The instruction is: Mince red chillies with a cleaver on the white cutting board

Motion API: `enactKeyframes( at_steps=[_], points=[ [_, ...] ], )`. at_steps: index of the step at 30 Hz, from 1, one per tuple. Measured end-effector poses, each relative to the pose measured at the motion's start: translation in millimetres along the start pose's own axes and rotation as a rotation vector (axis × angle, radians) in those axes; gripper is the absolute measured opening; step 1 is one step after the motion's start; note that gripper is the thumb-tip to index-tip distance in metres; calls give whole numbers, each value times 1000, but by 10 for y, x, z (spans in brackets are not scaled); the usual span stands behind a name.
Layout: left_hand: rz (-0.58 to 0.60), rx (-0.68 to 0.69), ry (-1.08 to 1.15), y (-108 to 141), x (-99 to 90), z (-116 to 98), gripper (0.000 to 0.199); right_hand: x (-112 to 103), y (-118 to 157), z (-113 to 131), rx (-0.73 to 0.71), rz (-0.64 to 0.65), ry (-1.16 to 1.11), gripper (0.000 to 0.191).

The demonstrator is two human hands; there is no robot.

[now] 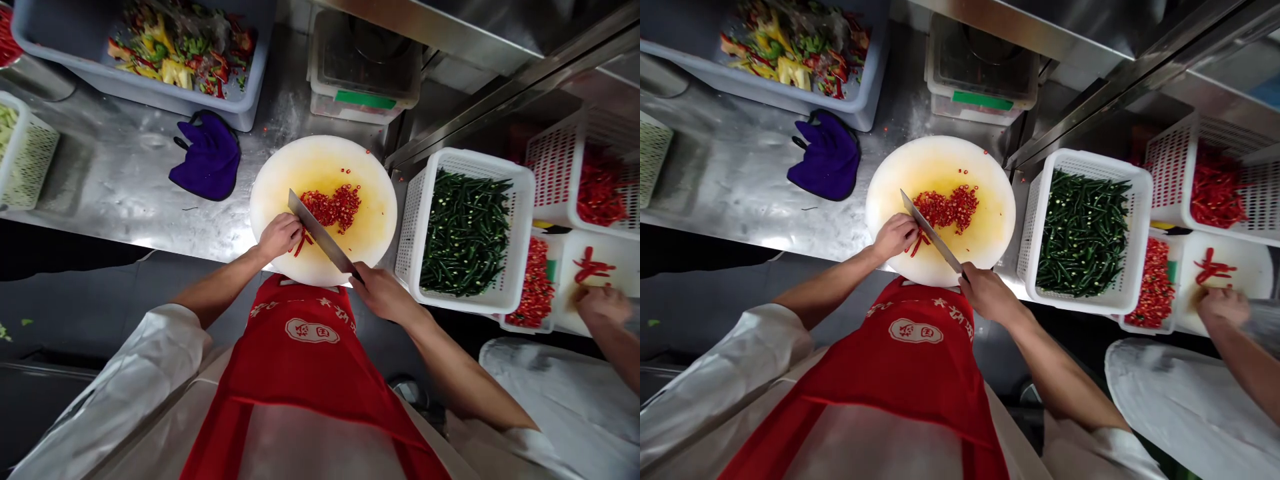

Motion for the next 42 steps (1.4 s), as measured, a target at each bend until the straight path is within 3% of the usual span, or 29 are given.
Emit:
enactKeyframes(
  at_steps=[4, 7, 12, 17, 19, 23, 28, 35, 42],
  points=[
    [11, -23, 20, -26, -14, -1, 22, 174, -450, -5, -24, -64, 10, 19],
    [18, -43, 11, -39, -41, -11, 22, 213, -620, -10, -71, -117, -2, 19],
    [-66, -239, -29, 85, -123, -99, 18, 160, -639, -106, -121, -161, -91, 17],
    [-154, -463, -195, 233, -49, -353, 61, 112, -602, -278, -107, -157, -210, 17],
    [-152, -483, -208, 212, 34, -436, 61, 90, -567, -351, -87, -134, -238, 18],
    [-120, -441, -153, 153, 137, -456, 43, 35, -500, -458, -87, -106, -230, 18],
    [-93, -370, -134, 237, 50, -338, 35, 23, -466, -486, -138, -130, -157, 19],
    [-80, -253, -86, 210, -34, -305, 22, 87, -359, -365, -162, -102, -67, 19],
    [-66, -170, -56, 130, -39, -320, 17, -49, -132, -245, -144, -80, 11, 19]
  ],
)
Point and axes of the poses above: each hand's wrist, its own y-axis away from the middle knuckle, its own x-axis out of the palm, z = x × y, the point moved 6 cm from there along -y, towards the middle knuckle, and after that the axes turned 12 degrees about -y, right-handed, at the moved point
